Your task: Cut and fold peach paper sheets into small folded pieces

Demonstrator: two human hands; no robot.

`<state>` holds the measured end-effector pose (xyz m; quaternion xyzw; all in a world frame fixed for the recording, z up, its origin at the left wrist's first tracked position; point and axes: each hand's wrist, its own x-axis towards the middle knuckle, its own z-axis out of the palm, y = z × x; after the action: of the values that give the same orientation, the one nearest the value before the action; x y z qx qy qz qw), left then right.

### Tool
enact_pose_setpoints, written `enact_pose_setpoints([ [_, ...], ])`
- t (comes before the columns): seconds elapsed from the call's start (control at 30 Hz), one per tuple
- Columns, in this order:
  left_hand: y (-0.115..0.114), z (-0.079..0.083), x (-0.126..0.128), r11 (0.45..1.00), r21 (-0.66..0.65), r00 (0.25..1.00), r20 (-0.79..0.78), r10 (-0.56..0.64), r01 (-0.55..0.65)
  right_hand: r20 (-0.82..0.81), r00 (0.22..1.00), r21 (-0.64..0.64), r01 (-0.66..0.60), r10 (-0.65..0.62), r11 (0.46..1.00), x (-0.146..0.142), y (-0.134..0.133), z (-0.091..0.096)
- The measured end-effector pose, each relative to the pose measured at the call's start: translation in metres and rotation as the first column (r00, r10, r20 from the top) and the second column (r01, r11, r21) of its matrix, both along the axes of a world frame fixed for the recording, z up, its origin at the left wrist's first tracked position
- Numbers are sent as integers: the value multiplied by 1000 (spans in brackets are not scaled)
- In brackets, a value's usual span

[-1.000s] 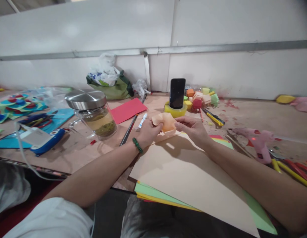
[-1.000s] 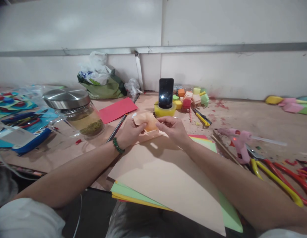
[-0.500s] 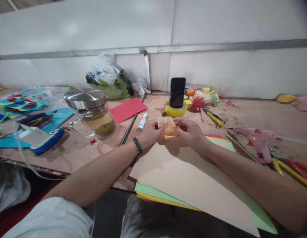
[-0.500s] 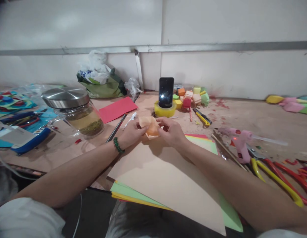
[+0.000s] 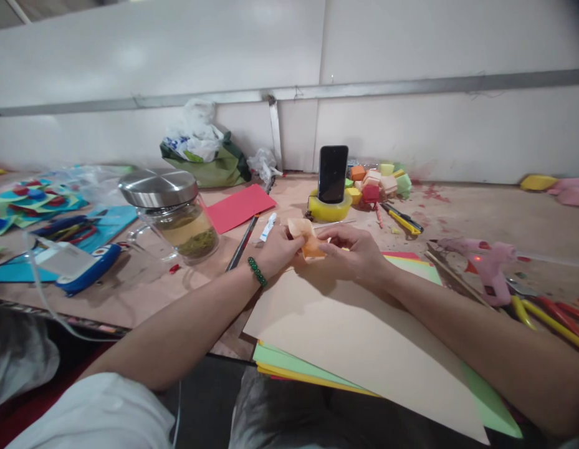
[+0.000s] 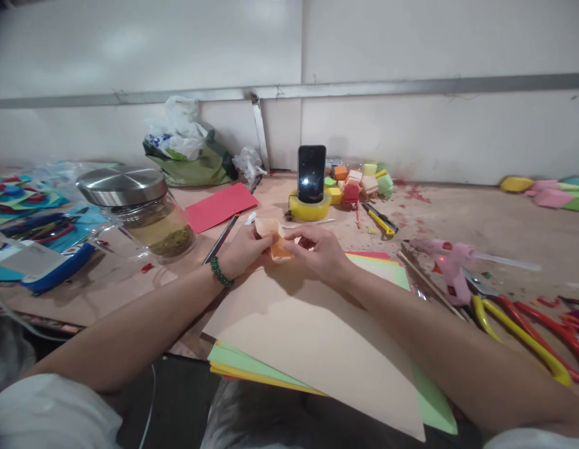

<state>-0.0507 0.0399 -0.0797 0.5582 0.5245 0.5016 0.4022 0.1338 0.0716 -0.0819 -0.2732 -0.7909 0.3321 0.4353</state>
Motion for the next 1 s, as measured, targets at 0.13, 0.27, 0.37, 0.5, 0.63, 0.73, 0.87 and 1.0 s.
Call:
enact_pose_setpoints([
  [0.13, -1, 3, -2, 999, -39, 1000, -3, -3, 3, 0, 989, 23, -147, 147, 989, 5, 4, 2],
  [0.27, -1, 0, -1, 996, 17, 996, -14, -90, 91, -1, 992, -10, -129, 129, 992, 6, 8, 1],
  [0.37, -1, -1, 1, 990, 44, 987, -99, -129, 133, -10, 992, -81, -126, 126, 989, 3, 6, 2],
  [0.5, -3, 2, 3, 983, 69, 976, -151, -157, 169, -15, 996, -197, -84, 83, 977, 0, -1, 3],
  [0.63, -7, 6, 5, 981, 5, 970, -152, -189, 192, -10, 1000, -209, 10, -13, 978, -2, -3, 2],
  [0.73, -10, 10, 7, 980, -22, 962, -186, -198, 197, 6, 999, -201, 40, -40, 979, -3, -2, 2],
  [0.87, -13, 15, 9, 990, -9, 959, -250, -135, 138, 16, 997, -176, 76, -74, 982, -4, -1, 1],
  [1.0, -15, 18, 12, 987, -19, 966, -204, -161, 160, 37, 994, -136, 107, -102, 985, -5, 1, 0],
])
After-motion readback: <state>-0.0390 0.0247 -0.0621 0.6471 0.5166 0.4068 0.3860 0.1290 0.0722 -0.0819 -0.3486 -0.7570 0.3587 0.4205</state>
